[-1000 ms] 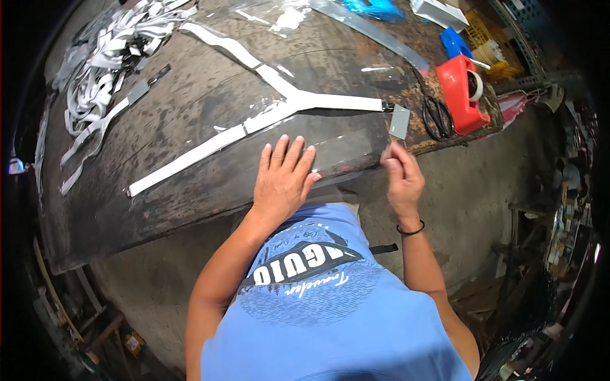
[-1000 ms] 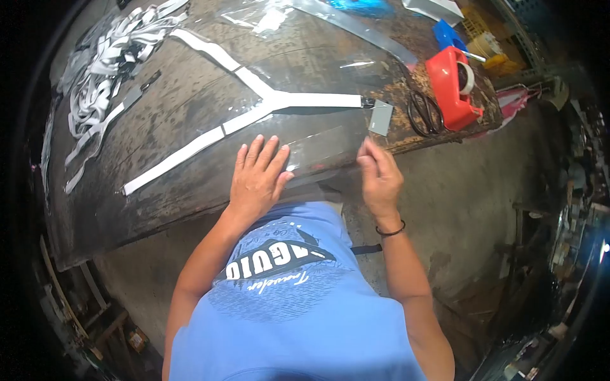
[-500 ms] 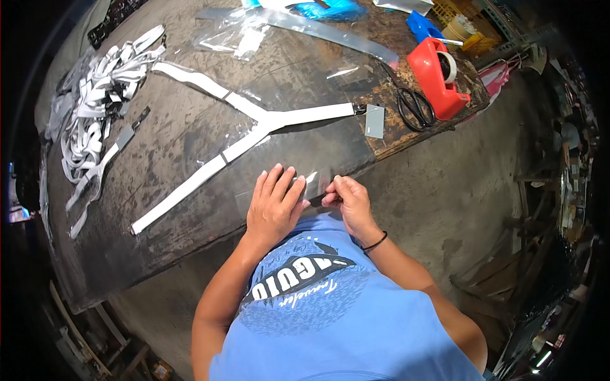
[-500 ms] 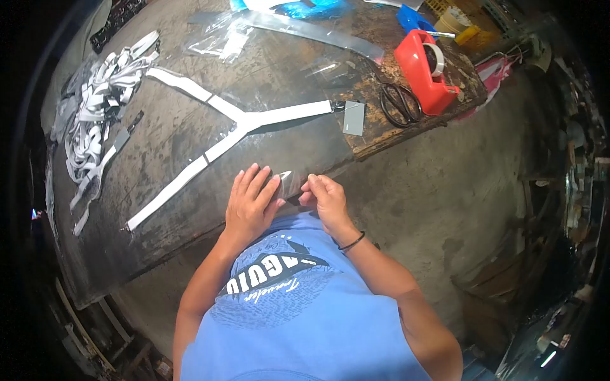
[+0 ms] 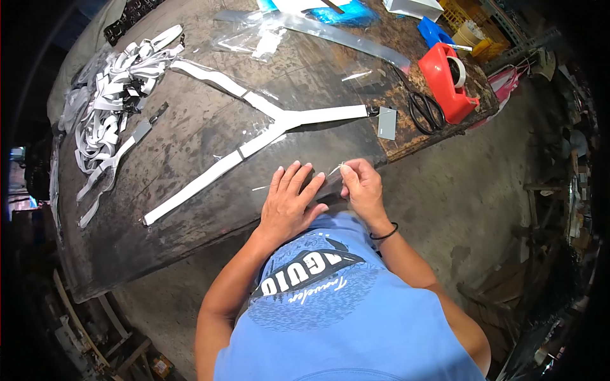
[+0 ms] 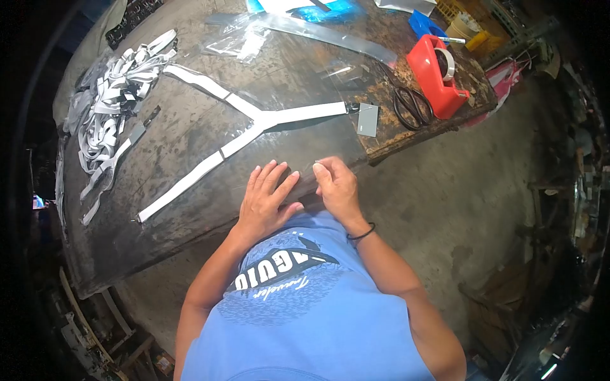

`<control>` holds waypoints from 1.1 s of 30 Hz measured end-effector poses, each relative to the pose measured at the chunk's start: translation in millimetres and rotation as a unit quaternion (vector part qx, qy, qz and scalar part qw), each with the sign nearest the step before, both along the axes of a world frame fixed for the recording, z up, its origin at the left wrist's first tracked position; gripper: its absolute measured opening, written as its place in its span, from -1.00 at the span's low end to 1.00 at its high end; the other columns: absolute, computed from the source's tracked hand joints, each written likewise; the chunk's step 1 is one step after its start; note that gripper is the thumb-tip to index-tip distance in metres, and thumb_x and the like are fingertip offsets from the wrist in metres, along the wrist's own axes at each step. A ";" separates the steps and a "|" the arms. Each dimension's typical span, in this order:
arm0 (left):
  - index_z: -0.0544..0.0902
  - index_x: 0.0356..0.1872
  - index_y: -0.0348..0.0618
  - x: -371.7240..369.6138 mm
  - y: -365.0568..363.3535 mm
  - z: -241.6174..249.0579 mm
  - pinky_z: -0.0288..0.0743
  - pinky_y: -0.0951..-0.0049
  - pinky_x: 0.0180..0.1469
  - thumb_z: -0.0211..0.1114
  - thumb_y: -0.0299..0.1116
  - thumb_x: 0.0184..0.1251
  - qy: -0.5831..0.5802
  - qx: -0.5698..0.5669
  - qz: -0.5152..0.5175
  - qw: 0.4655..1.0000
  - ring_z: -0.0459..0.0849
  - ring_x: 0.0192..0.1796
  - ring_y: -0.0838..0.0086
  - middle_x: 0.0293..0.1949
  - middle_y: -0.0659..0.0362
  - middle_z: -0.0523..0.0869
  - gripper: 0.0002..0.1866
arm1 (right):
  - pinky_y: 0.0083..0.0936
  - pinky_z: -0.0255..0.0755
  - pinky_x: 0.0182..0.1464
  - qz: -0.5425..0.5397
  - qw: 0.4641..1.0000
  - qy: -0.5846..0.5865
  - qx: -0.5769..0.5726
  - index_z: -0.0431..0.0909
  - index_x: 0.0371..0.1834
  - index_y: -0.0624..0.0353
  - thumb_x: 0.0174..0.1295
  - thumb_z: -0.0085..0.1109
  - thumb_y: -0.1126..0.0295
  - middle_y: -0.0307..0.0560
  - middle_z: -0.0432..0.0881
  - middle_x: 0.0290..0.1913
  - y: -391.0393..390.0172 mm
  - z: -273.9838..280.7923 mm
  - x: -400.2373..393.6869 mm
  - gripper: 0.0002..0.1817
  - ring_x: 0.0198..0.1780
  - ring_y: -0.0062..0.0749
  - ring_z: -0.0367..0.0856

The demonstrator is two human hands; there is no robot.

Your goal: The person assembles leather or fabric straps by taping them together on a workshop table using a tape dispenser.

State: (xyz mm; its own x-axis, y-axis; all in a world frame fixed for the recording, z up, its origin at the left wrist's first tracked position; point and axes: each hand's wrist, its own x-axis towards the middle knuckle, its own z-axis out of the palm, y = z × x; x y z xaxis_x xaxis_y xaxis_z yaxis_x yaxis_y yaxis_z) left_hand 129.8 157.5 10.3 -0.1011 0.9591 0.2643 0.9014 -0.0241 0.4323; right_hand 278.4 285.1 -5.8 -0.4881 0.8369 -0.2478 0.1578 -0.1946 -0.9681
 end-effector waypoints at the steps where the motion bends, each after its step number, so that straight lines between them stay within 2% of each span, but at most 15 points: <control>1: 0.50 0.29 -0.05 -3.9 0.0 1.5 0.18 -0.02 0.42 0.50 -0.13 0.09 -0.040 0.015 0.002 0.999 0.35 0.40 0.01 0.32 -0.06 0.41 -0.30 | -0.55 0.46 -0.37 0.034 0.998 0.004 0.055 0.60 -0.25 0.28 0.32 0.21 0.30 -0.15 0.59 -0.43 4.4 4.5 0.8 -0.78 -0.42 -0.53 0.58; 4: 0.49 0.31 -0.11 -13.6 13.0 25.8 0.20 0.07 0.42 0.50 -0.15 0.10 -0.188 0.097 0.035 0.977 0.34 0.42 0.02 0.34 -0.07 0.40 -0.29 | -0.46 0.44 -0.31 0.118 0.981 0.015 0.156 0.62 -0.35 0.28 0.29 0.22 0.28 -0.10 0.58 -0.39 23.4 24.1 -2.3 -0.75 -0.38 -0.42 0.58; 6: 0.49 0.31 -0.16 -19.8 24.1 52.0 0.24 0.15 0.41 0.52 -0.17 0.08 -0.201 0.100 0.041 0.974 0.34 0.42 0.07 0.34 -0.06 0.40 -0.27 | -0.37 0.42 -0.27 0.240 0.946 -0.075 0.204 0.63 -0.34 0.28 0.23 0.25 0.29 -0.04 0.57 -0.41 31.3 59.6 -7.3 -0.77 -0.35 -0.30 0.58; 8: 0.51 0.29 -0.15 -27.1 37.2 71.3 0.28 0.20 0.37 0.53 -0.17 0.07 -0.264 0.067 -0.024 0.962 0.42 0.36 0.13 0.28 -0.04 0.46 -0.28 | -0.34 0.41 -0.29 0.297 0.927 -0.028 0.229 0.63 -0.33 0.27 0.20 0.24 0.32 0.00 0.57 -0.41 38.8 63.7 -16.8 -0.80 -0.37 -0.25 0.57; 10: 0.63 0.11 -0.19 -32.8 42.2 79.4 0.40 0.29 0.21 0.51 -0.25 0.11 -0.291 0.074 -0.020 0.954 0.55 0.17 0.25 0.09 0.03 0.59 -0.48 | -0.32 0.41 -0.30 0.381 0.859 -0.069 0.336 0.62 -0.32 0.27 0.16 0.26 0.33 0.03 0.55 -0.42 43.2 76.5 -26.6 -0.80 -0.39 -0.17 0.55; 12: 0.71 -0.19 -0.24 -39.8 42.7 83.7 0.50 0.39 -0.06 0.46 -0.32 0.16 -0.310 0.064 -0.013 0.949 0.61 -0.16 0.31 -0.24 0.11 0.60 -0.74 | -0.38 0.44 -0.25 0.376 0.869 -0.038 0.320 0.63 -0.29 0.27 0.22 0.27 0.33 -0.03 0.60 -0.38 40.0 91.5 -34.9 -0.80 -0.33 -0.30 0.60; 13: 0.71 -0.33 -0.23 -38.5 42.8 87.4 0.49 0.44 -0.18 0.43 -0.40 0.19 -0.311 0.132 0.000 0.941 0.58 -0.28 0.41 -0.37 0.18 0.57 -0.87 | -0.42 0.45 -0.19 0.329 0.920 -0.016 0.213 0.62 -0.24 0.27 0.25 0.27 0.34 -0.08 0.63 -0.34 36.7 100.9 -39.0 -0.80 -0.26 -0.38 0.60; 14: 0.71 -0.33 -0.23 -37.8 42.4 88.5 0.49 0.44 -0.18 0.43 -0.40 0.19 -0.303 0.138 0.003 0.943 0.58 -0.28 0.41 -0.37 0.18 0.57 -0.87 | -0.46 0.47 -0.13 0.279 0.955 0.005 0.100 0.62 -0.20 0.26 0.28 0.26 0.34 -0.13 0.66 -0.30 34.0 106.3 -42.6 -0.81 -0.20 -0.46 0.61; 16: 0.72 -0.32 -0.19 -37.1 40.4 86.6 0.48 0.45 -0.16 0.42 -0.40 0.20 -0.385 0.206 0.074 0.897 0.57 -0.24 0.46 -0.35 0.21 0.58 -0.90 | -0.54 0.44 -0.01 0.206 0.959 0.164 0.109 0.59 -0.11 0.24 0.35 0.21 0.38 -0.23 0.66 -0.21 30.4 95.3 -51.6 -0.83 -0.10 -0.58 0.56; 19: 0.73 -0.36 -0.08 -35.1 34.0 86.2 0.41 0.42 0.02 0.33 -0.42 0.29 -0.398 0.218 0.083 0.887 0.52 -0.12 0.46 -0.29 0.23 0.62 -0.95 | -0.62 0.41 -0.05 0.168 0.962 0.197 0.089 0.54 -0.26 0.23 0.42 0.11 0.41 -0.24 0.63 -0.28 17.6 99.6 -61.1 -0.88 -0.18 -0.63 0.52; 23: 0.70 -0.25 -0.17 -32.5 21.6 88.6 0.46 0.49 -0.12 0.31 -0.44 0.31 -0.396 0.184 0.090 0.895 0.56 -0.22 0.50 -0.32 0.21 0.61 -0.93 | -0.57 0.38 -0.21 0.190 0.964 0.165 0.084 0.50 -0.30 0.23 0.44 0.04 0.42 -0.22 0.55 -0.39 10.5 95.4 -58.7 -0.84 -0.32 -0.57 0.49; 25: 0.69 -0.21 -0.22 -35.1 18.2 90.5 0.47 0.45 -0.25 0.32 -0.39 0.33 -0.380 0.189 0.090 0.901 0.58 -0.32 0.44 -0.38 0.18 0.59 -0.87 | -0.47 0.34 -0.34 0.195 0.932 0.032 0.305 0.48 -0.32 0.25 0.41 0.05 0.43 -0.12 0.49 -0.46 17.0 90.1 -56.2 -0.85 -0.42 -0.44 0.45; 28: 0.67 -0.27 -0.21 -38.5 10.0 93.3 0.45 0.38 -0.26 0.34 -0.34 0.32 -0.300 0.179 0.085 0.933 0.58 -0.33 0.31 -0.41 0.11 0.56 -0.86 | -0.58 0.20 -0.47 0.218 0.887 0.054 0.403 0.44 -0.35 0.22 0.46 0.04 0.36 -0.27 0.39 -0.52 16.6 102.1 -58.0 -0.79 -0.50 -0.62 0.30; 29: 0.67 -0.27 -0.21 -37.3 9.2 92.3 0.45 0.38 -0.26 0.34 -0.34 0.32 -0.295 0.185 0.091 0.933 0.58 -0.33 0.31 -0.41 0.11 0.56 -0.86 | -0.37 0.32 -0.40 0.220 0.900 0.034 0.375 0.48 -0.33 0.26 0.37 0.10 0.45 -0.03 0.46 -0.49 15.9 103.3 -56.1 -0.87 -0.49 -0.27 0.43; 33: 0.63 -0.30 -0.21 -38.2 8.4 92.1 0.45 0.32 -0.25 0.32 -0.35 0.33 -0.264 0.199 0.111 0.937 0.57 -0.32 0.24 -0.41 0.09 0.55 -0.86 | -0.37 0.32 -0.40 0.232 0.873 0.027 0.427 0.48 -0.34 0.27 0.30 0.18 0.50 -0.02 0.50 -0.46 15.1 110.2 -61.4 -0.90 -0.48 -0.23 0.46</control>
State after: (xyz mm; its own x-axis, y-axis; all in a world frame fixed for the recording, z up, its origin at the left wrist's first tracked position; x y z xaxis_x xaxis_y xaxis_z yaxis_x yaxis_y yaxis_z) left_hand 91.6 165.9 102.3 -0.5035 0.7351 0.4539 0.5670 -0.1152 0.8156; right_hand 216.9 300.3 104.4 -0.8158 0.4137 0.4042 -0.0225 0.6756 -0.7369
